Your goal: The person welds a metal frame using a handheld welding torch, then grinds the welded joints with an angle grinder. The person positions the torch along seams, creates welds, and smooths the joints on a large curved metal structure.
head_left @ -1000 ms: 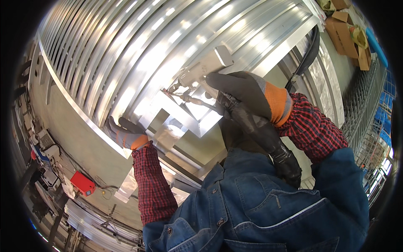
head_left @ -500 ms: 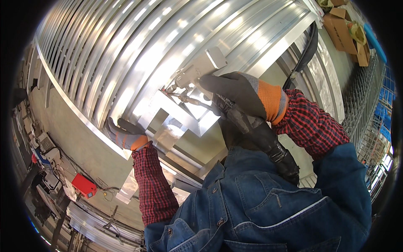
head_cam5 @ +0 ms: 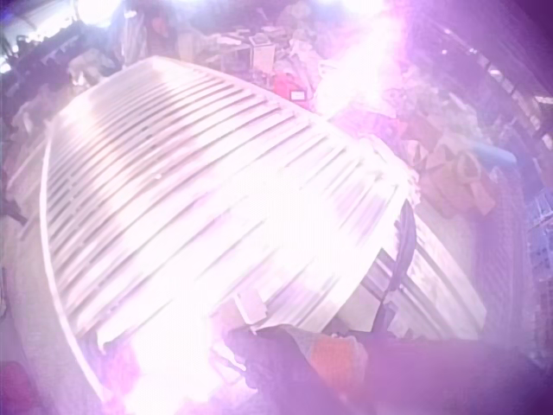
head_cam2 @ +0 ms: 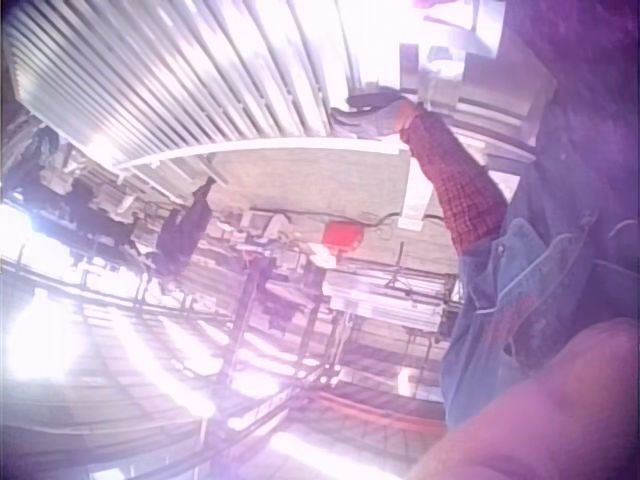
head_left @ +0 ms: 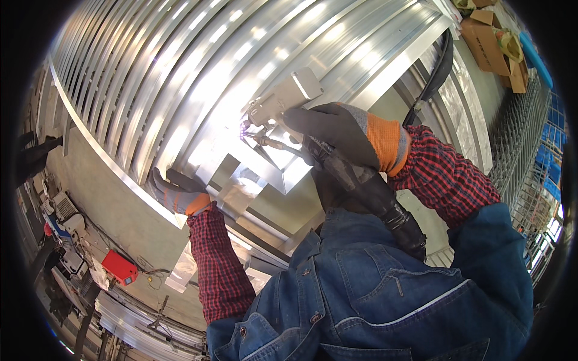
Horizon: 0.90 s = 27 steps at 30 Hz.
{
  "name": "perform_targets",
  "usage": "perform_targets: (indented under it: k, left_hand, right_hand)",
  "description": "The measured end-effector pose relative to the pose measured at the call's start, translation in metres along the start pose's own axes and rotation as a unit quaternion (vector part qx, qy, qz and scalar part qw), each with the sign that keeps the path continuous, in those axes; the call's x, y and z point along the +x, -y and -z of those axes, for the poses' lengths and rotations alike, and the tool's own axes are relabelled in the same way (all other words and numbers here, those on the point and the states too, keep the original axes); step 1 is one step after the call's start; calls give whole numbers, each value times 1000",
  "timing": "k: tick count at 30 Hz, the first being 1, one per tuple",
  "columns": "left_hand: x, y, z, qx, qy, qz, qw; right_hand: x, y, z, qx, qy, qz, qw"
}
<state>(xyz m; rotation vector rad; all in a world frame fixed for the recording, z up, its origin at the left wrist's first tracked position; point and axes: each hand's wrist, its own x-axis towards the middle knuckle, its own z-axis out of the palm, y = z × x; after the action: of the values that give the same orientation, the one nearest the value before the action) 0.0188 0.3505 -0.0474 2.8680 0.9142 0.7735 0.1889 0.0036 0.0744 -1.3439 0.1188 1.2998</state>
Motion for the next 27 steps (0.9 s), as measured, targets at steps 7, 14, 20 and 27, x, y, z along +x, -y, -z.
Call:
perform_targets:
  k: [7,14,20,27]
  left_hand:
    - [-1,2,-1,-4,13,19,1000]
    - [0,0,0,-4,10,16,1000]
    - [0,0,-1,-6,5,16,1000]
    - [0,-1,-2,-12,3,31,999]
  right_hand:
    - [-3,0,2,-24,-1,42,999]
    - [-11,1,-2,-10,-37,52,998]
    - [-19,11,4,18,-10,-12,1000]
    - [-22,5,7,-37,-4,91,995]
